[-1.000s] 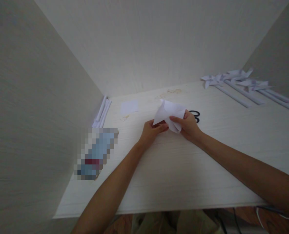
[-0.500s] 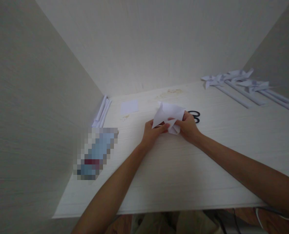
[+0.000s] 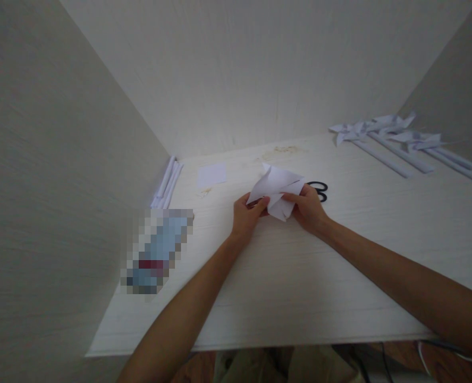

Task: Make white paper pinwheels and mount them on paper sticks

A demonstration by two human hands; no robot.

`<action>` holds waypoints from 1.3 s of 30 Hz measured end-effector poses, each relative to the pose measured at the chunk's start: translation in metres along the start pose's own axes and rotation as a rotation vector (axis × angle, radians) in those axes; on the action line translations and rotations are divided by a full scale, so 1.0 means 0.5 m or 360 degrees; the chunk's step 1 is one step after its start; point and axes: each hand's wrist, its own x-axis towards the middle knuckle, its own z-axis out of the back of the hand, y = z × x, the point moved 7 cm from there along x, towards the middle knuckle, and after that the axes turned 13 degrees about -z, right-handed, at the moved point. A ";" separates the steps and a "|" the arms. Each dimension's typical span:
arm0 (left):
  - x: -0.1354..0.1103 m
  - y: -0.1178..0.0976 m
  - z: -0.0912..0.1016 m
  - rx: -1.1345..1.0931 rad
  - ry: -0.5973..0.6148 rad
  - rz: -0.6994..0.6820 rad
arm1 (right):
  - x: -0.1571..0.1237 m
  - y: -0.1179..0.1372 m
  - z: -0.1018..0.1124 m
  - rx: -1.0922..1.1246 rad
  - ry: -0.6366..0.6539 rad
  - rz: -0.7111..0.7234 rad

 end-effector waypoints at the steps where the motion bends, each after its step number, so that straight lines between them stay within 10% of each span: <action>1: 0.000 0.000 0.001 -0.0003 0.0004 -0.0008 | -0.001 0.001 -0.001 0.0016 -0.0003 -0.0009; 14: 0.011 -0.015 0.023 0.0136 -0.0055 -0.0195 | 0.000 -0.006 -0.015 -0.0219 0.0200 -0.0034; 29: 0.019 -0.087 0.017 0.0900 0.0465 -0.1137 | 0.002 -0.005 -0.009 0.0003 0.0082 -0.0179; 39: 0.021 -0.071 0.029 0.0713 0.0391 -0.1047 | 0.000 -0.007 -0.018 0.0156 0.0143 -0.0265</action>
